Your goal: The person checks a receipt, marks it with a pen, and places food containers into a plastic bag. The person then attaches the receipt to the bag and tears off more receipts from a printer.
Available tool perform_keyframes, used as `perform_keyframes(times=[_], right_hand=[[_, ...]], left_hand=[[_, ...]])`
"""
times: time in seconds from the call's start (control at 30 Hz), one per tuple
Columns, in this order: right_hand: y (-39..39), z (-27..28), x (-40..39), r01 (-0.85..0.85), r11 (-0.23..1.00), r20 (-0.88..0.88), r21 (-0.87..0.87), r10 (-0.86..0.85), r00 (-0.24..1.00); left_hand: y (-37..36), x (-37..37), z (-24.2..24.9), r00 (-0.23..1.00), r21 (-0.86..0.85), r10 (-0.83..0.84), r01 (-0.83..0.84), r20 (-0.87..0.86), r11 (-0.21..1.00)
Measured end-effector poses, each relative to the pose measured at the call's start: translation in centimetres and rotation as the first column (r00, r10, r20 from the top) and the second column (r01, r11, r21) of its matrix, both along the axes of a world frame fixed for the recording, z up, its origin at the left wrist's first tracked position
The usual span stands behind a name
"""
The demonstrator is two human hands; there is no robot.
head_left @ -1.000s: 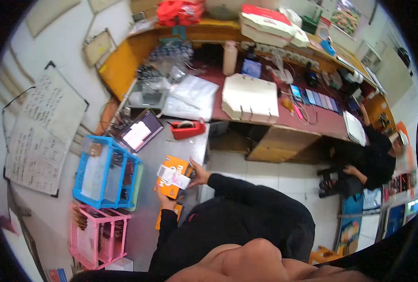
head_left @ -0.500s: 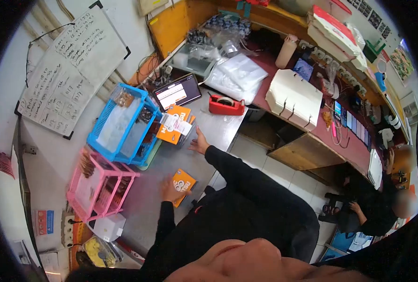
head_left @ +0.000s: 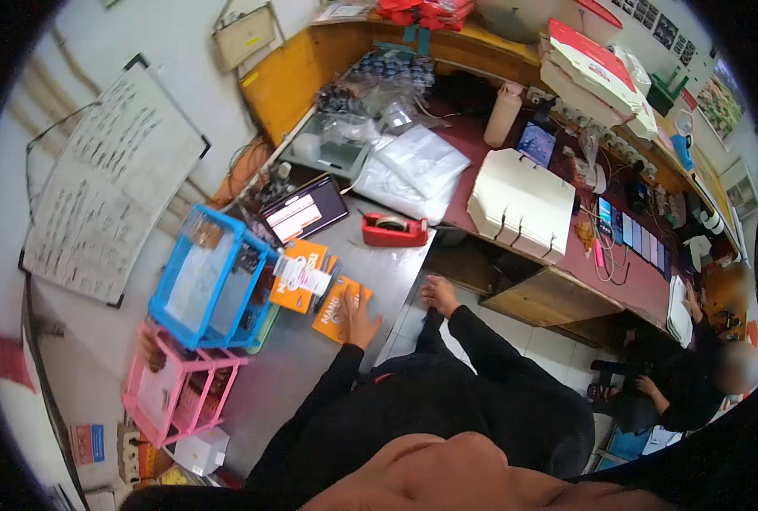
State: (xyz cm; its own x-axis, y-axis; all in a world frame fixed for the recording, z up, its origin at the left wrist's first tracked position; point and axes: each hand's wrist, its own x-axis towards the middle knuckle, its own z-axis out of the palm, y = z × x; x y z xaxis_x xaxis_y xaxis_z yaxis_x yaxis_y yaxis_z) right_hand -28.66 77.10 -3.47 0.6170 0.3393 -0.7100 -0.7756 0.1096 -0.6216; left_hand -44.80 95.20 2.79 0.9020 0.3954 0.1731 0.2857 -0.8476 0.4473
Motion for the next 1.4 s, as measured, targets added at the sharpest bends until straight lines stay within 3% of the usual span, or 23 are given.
perform_keyframes(times=[0.03,0.1,0.17,0.23,0.3,0.37,0.4,0.43,0.5,0.57,0.63,0.73,0.77,0.83,0.9,0.97,1.03,1.1,1.13,1.17,1.23,1.3,1.4], right_hand=[[-1.4,0.5,1.4,0.061,0.998,0.022,-0.013,-0.06,0.998],[-4.4,1.1,3.6,0.084,0.995,0.052,-0.048,-0.082,0.995],[-6.9,1.0,5.8,0.017,0.997,0.086,-0.07,-0.011,0.996],[-8.3,0.8,7.9,-0.02,0.995,0.068,-0.095,0.027,0.997],[-9.3,0.5,9.6,-0.062,0.991,0.023,-0.116,0.065,0.998],[-9.3,1.0,11.0,-0.173,0.98,0.061,-0.095,0.18,0.982],[-8.9,1.5,11.8,-0.2,0.976,0.081,-0.086,0.207,0.975],[-8.4,2.0,12.7,-0.201,0.975,0.069,-0.09,0.207,0.976],[-7.2,3.1,14.5,-0.25,0.966,0.127,-0.068,0.257,0.958],[-5.9,4.1,16.5,-0.305,0.951,0.237,-0.048,0.308,0.921],[-4.4,4.5,18.5,-0.309,0.95,0.284,-0.045,0.309,0.908],[-1.2,2.0,22.1,-0.352,0.93,0.569,-0.103,0.345,0.747],[-0.1,3.0,23.1,-0.35,0.932,0.579,-0.092,0.336,0.743],[2.1,5.7,25.2,-0.301,0.9,0.68,-0.316,0.436,0.589],[4.7,7.0,26.5,-0.302,0.907,0.702,-0.292,0.418,0.577],[7.6,6.4,28.1,-0.041,0.943,0.926,-0.33,0.331,0.183],[9.5,5.9,29.8,-0.167,0.912,0.892,-0.374,0.403,0.205],[10.9,5.2,30.4,-0.168,0.767,0.73,-0.62,0.642,0.235],[11.8,1.9,31.4,-0.287,0.679,0.623,-0.676,0.735,0.269],[12.0,1.5,31.7,-0.29,0.679,0.627,-0.674,0.734,0.26],[12.4,0.9,31.5,-0.297,0.467,0.445,-0.833,0.884,0.142],[12.8,0.5,31.6,-0.318,0.452,0.434,-0.833,0.891,0.13],[12.1,0.7,31.0,-0.293,0.458,0.438,-0.839,0.889,0.135]], left_hand=[[-0.1,3.3,1.1,1.0,-0.004,-0.013,0.013,0.0,1.0],[-0.2,10.7,2.7,0.936,-0.153,-0.191,0.244,0.296,0.958],[0.1,19.0,4.3,0.875,-0.325,-0.112,0.291,0.472,0.9],[1.8,27.4,3.4,0.853,-0.307,-0.051,0.242,0.519,0.921],[3.7,34.5,3.8,0.856,-0.254,-0.178,0.333,0.485,0.908],[6.0,40.3,0.9,0.919,-0.179,-0.306,0.355,0.249,0.918],[6.8,42.5,-0.6,0.944,-0.091,-0.331,0.329,-0.005,0.94],[7.5,44.0,-2.1,0.915,0.005,-0.314,0.326,-0.255,0.946],[9.1,45.4,-5.9,0.806,0.208,-0.282,0.44,-0.52,0.873],[8.6,46.0,-4.0,0.743,0.206,-0.233,0.447,-0.627,0.87],[8.5,46.3,-2.2,0.558,0.197,-0.307,0.668,-0.771,0.718],[8.7,45.6,0.2,0.635,0.135,-0.403,0.627,-0.659,0.767],[9.9,45.5,-0.9,0.639,0.15,-0.395,0.627,-0.66,0.764],[12.3,45.6,-3.2,0.546,-0.096,-0.562,0.659,-0.621,0.746],[12.8,45.1,-5.5,0.621,-0.087,-0.543,0.61,-0.565,0.788],[12.7,45.4,-6.3,0.7,-0.082,-0.517,0.555,-0.492,0.828],[12.3,45.1,-6.3,0.872,-0.286,-0.479,0.437,-0.096,0.853],[12.4,45.1,-5.2,0.889,-0.32,-0.445,0.394,-0.105,0.862],[12.2,45.1,-3.9,0.883,-0.366,-0.451,0.38,-0.13,0.85],[12.1,45.3,-3.0,0.876,-0.408,-0.458,0.366,-0.153,0.836],[12.0,45.3,-1.9,0.882,-0.376,-0.45,0.373,-0.138,0.848],[12.2,45.4,-1.7,0.86,-0.155,-0.482,0.459,-0.17,0.875],[12.2,46.2,-0.9,0.861,-0.302,-0.505,0.465,-0.066,0.832]])
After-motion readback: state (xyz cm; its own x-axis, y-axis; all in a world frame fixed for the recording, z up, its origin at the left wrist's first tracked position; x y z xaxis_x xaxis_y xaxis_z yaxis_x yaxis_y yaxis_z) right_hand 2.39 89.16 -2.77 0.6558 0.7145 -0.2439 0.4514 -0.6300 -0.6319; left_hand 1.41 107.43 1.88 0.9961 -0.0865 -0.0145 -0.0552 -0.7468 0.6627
